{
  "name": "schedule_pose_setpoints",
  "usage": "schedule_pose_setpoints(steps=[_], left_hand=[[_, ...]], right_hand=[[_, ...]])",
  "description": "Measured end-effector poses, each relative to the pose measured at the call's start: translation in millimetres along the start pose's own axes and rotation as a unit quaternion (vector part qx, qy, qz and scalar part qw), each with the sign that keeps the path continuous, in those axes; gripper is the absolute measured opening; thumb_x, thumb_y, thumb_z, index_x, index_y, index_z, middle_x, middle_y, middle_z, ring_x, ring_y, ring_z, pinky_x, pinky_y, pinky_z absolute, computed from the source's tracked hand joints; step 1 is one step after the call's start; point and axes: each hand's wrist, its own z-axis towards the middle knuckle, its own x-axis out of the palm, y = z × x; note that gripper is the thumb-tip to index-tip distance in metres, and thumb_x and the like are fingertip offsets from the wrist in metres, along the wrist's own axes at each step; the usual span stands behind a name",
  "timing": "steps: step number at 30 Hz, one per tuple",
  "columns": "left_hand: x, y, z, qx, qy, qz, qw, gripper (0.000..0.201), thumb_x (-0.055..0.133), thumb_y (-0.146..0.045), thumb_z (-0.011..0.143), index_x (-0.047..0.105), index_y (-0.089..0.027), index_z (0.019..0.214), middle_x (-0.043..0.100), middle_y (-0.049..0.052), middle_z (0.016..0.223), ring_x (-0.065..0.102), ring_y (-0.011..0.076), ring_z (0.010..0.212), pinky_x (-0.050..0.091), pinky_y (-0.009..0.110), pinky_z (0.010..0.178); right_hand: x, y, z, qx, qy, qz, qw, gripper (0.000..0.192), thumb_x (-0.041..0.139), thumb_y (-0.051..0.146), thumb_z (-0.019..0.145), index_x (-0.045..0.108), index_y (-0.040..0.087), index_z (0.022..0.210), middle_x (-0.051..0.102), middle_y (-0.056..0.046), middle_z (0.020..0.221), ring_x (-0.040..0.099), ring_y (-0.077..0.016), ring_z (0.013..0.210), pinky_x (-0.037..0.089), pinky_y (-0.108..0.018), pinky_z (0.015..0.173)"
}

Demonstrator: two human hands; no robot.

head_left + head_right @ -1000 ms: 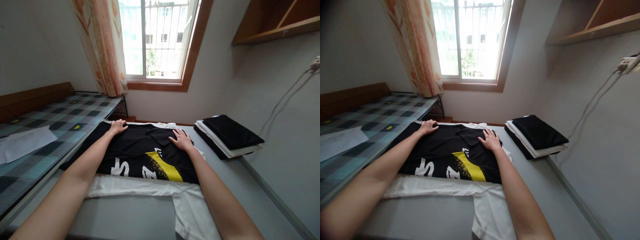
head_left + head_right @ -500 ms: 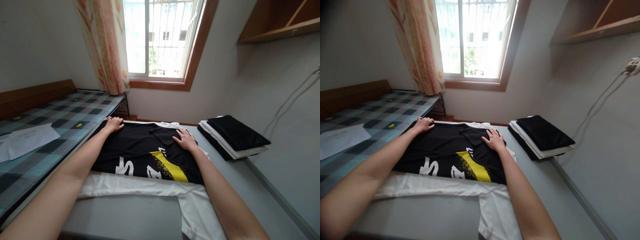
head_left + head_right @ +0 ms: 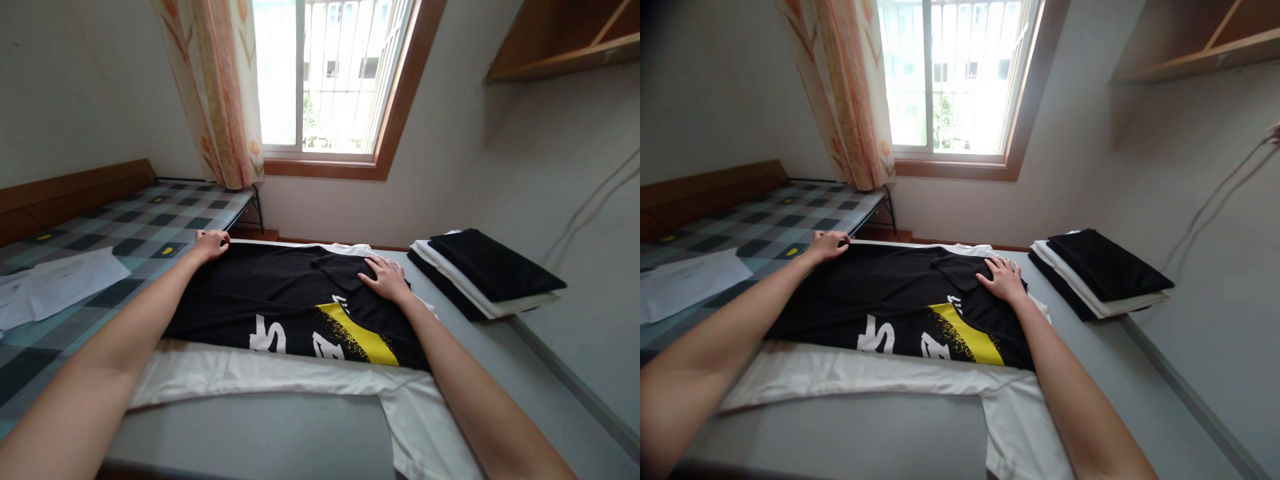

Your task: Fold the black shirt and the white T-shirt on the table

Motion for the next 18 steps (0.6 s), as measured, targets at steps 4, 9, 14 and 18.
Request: schedule_pose_setpoints(steps=[4,9,14,18], left_hand=[[-6.0,2.1,-4.2,0.031,-0.009,-0.013,0.999,0.027,0.050,-0.028,0.084,0.068,-0.025,0.105,0.073,0.007,0.106,0.061,0.0267,0.105,0.031,0.045,0.099],[-12.1,9.6,-7.7,0.070,-0.002,0.034,0.997,0.023,0.056,-0.022,0.079,0.073,-0.025,0.094,0.070,0.009,0.110,0.056,0.0310,0.111,0.033,0.047,0.096],[-20.0,24.8,-12.7,0.065,-0.028,0.019,0.997,0.023,0.054,-0.022,0.082,0.074,-0.024,0.093,0.071,0.009,0.110,0.057,0.0292,0.110,0.032,0.047,0.097],[-27.2,31.6,-21.6,0.064,-0.036,0.013,0.997,0.026,0.050,-0.026,0.086,0.072,-0.025,0.099,0.072,0.007,0.107,0.061,0.0263,0.104,0.032,0.045,0.097]], right_hand=[[-15.0,15.4,10.4,-0.016,0.026,-0.050,0.998,0.058,0.048,0.051,0.090,0.053,0.023,0.140,0.045,-0.010,0.151,0.034,-0.0352,0.140,0.013,-0.062,0.115],[-30.6,53.7,51.4,-0.071,0.054,-0.014,0.996,0.052,0.056,0.030,0.087,0.055,0.019,0.138,0.058,-0.013,0.139,0.051,-0.0297,0.129,0.033,-0.047,0.111],[-17.9,85.9,84.9,-0.054,0.077,0.073,0.993,0.049,0.055,0.028,0.090,0.055,0.021,0.139,0.062,-0.011,0.135,0.059,-0.0269,0.120,0.046,-0.038,0.099],[-4.4,95.7,95.4,-0.036,0.040,0.091,0.994,0.046,0.061,0.026,0.086,0.061,0.024,0.132,0.066,-0.010,0.128,0.062,-0.0278,0.114,0.048,-0.039,0.095]])
